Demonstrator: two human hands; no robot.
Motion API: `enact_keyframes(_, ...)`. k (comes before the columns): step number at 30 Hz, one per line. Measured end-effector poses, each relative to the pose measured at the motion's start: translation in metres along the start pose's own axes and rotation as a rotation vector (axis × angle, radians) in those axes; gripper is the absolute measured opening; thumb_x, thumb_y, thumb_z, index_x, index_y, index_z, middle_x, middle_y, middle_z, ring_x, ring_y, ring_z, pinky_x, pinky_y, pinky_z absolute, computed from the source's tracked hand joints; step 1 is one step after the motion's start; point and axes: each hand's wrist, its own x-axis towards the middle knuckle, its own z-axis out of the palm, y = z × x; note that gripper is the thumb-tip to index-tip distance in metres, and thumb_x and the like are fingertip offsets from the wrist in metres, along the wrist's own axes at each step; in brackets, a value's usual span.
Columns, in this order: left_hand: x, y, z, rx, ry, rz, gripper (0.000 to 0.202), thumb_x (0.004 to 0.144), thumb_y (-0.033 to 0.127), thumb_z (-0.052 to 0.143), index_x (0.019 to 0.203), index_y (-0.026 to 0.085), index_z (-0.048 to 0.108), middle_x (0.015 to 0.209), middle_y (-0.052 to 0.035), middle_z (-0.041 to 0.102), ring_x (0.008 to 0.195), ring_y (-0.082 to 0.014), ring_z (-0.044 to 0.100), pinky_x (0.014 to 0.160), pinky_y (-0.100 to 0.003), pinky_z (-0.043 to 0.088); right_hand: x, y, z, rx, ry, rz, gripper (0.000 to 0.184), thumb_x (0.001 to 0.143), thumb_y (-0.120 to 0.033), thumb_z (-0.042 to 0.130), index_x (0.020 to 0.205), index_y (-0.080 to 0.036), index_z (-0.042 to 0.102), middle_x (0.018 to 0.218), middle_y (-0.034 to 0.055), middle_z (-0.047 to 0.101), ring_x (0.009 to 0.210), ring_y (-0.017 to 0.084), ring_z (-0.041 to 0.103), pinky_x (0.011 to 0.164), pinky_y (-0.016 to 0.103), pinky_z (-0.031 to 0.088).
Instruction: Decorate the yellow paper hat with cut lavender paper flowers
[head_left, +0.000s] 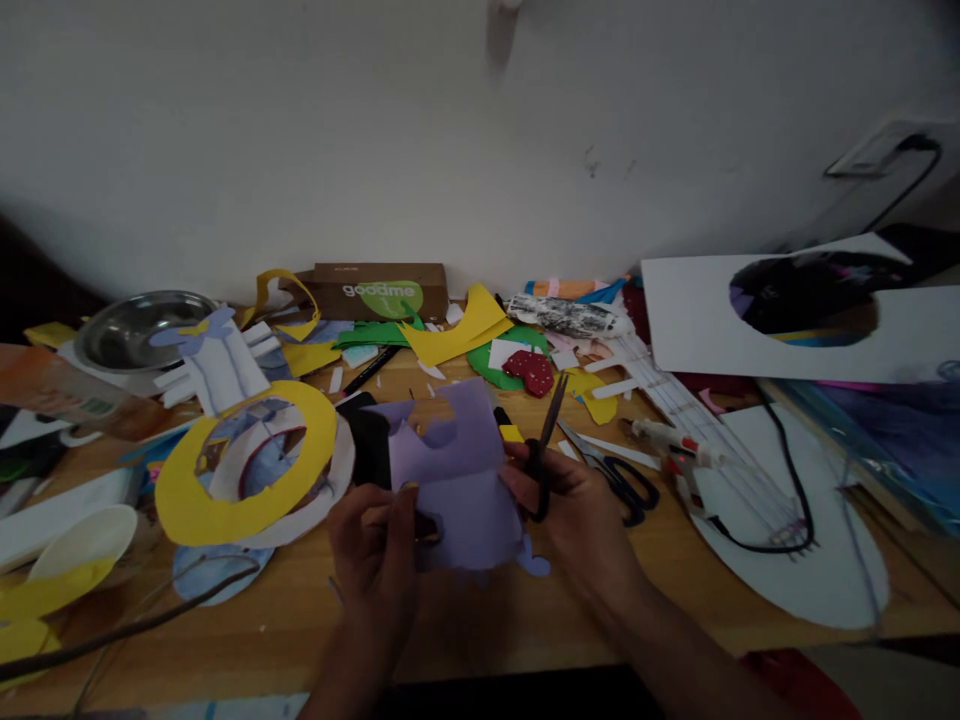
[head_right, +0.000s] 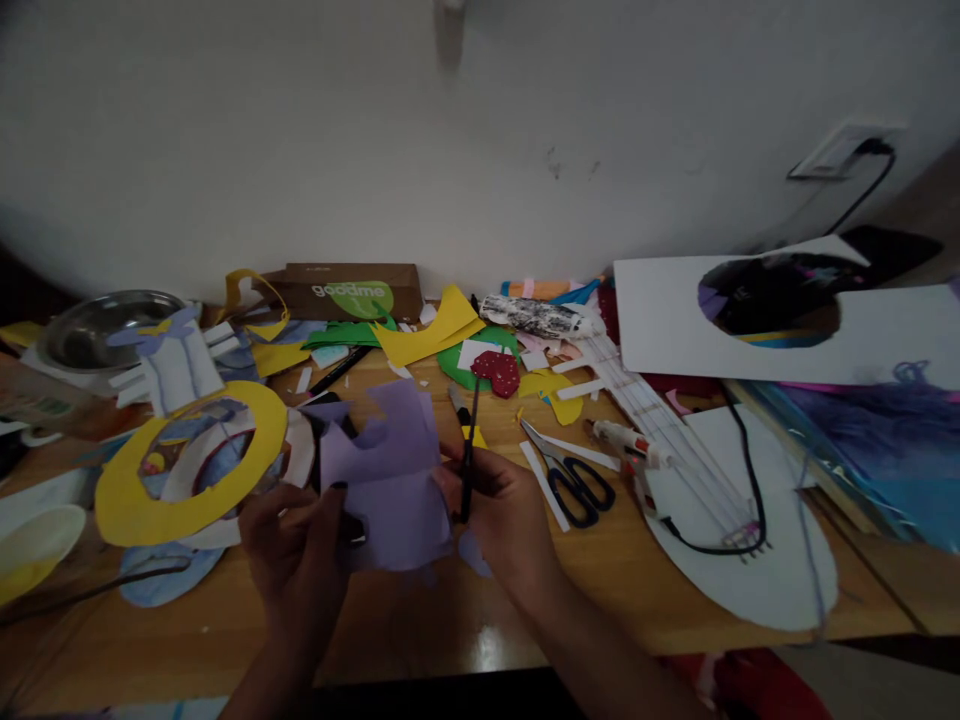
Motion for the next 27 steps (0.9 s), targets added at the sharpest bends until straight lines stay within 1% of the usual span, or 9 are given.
enact_keyframes(3, 0.001, 0.009, -0.006, 0.091, -0.1, -0.108, 0.014, 0.083, 0.032, 0.068, 0.073, 0.025, 0.063, 0.072, 0.0001, 0.066, 0.063, -0.0136, 0.062, 0.061, -0.023, 0.051, 0.0, -0.001, 0.002, -0.015, 0.024, 0.035, 0.035, 0.069, -0.047, 0.082, 0.086, -0.019, 0.072, 0.068, 0.0015, 0.069, 0.056, 0.014, 0.06, 0.049, 0.024, 0.05)
enact_keyframes(6, 0.004, 0.017, -0.012, 0.075, -0.198, -0.144, 0.018, 0.085, 0.037, 0.065, 0.082, 0.025, 0.077, 0.088, -0.0057, 0.073, 0.076, -0.0197, 0.066, 0.07, -0.029, 0.054, 0.0, 0.002, 0.002, -0.01, 0.015, 0.036, 0.032, 0.067, -0.044, 0.082, 0.08, -0.02, 0.065, 0.073, 0.0017, 0.068, 0.062, 0.015, 0.061, 0.054, 0.025, 0.051)
enact_keyframes(11, 0.02, 0.017, -0.013, 0.159, -0.446, -0.243, 0.026, 0.077, 0.041, 0.075, 0.097, 0.026, 0.081, 0.093, -0.0069, 0.075, 0.07, -0.0181, 0.063, 0.057, -0.023, 0.049, 0.0, 0.008, 0.0, 0.026, -0.076, 0.061, 0.023, 0.07, -0.035, 0.078, 0.083, -0.021, 0.064, 0.081, 0.003, 0.07, 0.069, 0.017, 0.065, 0.062, 0.027, 0.054)
enact_keyframes(14, 0.03, 0.014, -0.009, 0.129, -0.459, -0.386, 0.033, 0.071, 0.04, 0.081, 0.1, 0.025, 0.08, 0.088, -0.0063, 0.075, 0.064, -0.0152, 0.06, 0.051, -0.02, 0.044, -0.001, 0.008, -0.002, -0.013, -0.048, 0.034, 0.023, 0.072, -0.034, 0.078, 0.085, -0.021, 0.063, 0.081, 0.0021, 0.069, 0.071, 0.016, 0.066, 0.064, 0.027, 0.055)
enact_keyframes(17, 0.034, 0.015, -0.005, 0.044, -0.441, -0.489, 0.042, 0.066, 0.038, 0.085, 0.104, 0.023, 0.079, 0.085, -0.0061, 0.075, 0.062, -0.0138, 0.059, 0.052, -0.02, 0.045, -0.002, 0.008, -0.005, -0.057, -0.016, -0.073, 0.02, 0.077, -0.033, 0.076, 0.088, -0.022, 0.064, 0.095, 0.0049, 0.073, 0.088, 0.019, 0.07, 0.077, 0.03, 0.057)
enact_keyframes(20, 0.034, 0.02, -0.004, -0.021, -0.488, -0.509, 0.041, 0.062, 0.035, 0.087, 0.1, 0.021, 0.08, 0.082, -0.006, 0.075, 0.061, -0.0127, 0.059, 0.052, -0.019, 0.046, -0.001, 0.005, -0.012, -0.147, -0.118, -0.045, 0.017, 0.075, -0.029, 0.077, 0.09, -0.022, 0.072, 0.09, 0.0043, 0.075, 0.083, 0.02, 0.071, 0.071, 0.029, 0.057)
enact_keyframes(22, 0.035, 0.022, -0.006, -0.041, -0.536, -0.505, 0.042, 0.063, 0.033, 0.087, 0.103, 0.021, 0.079, 0.072, -0.004, 0.072, 0.057, -0.0116, 0.057, 0.05, -0.018, 0.044, 0.001, 0.002, -0.017, -0.194, -0.191, 0.011, 0.024, 0.073, -0.029, 0.078, 0.096, -0.021, 0.076, 0.087, 0.0045, 0.076, 0.077, 0.021, 0.072, 0.066, 0.031, 0.058)
enact_keyframes(25, 0.036, 0.022, -0.009, -0.055, -0.586, -0.515, 0.043, 0.066, 0.032, 0.086, 0.108, 0.023, 0.077, 0.068, -0.003, 0.072, 0.059, -0.0135, 0.061, 0.055, -0.019, 0.048, 0.005, -0.005, -0.024, -0.203, -0.29, 0.048, 0.029, 0.073, -0.029, 0.078, 0.102, -0.023, 0.078, 0.099, 0.0055, 0.078, 0.086, 0.024, 0.073, 0.075, 0.035, 0.059)
enact_keyframes(27, 0.037, 0.021, -0.01, -0.045, -0.604, -0.521, 0.039, 0.069, 0.033, 0.083, 0.106, 0.023, 0.077, 0.074, -0.0055, 0.075, 0.066, -0.0173, 0.066, 0.061, -0.023, 0.052, 0.007, -0.008, -0.026, -0.248, -0.346, 0.074, 0.026, 0.074, -0.026, 0.076, 0.1, -0.023, 0.078, 0.098, 0.0049, 0.078, 0.085, 0.024, 0.073, 0.074, 0.035, 0.059)
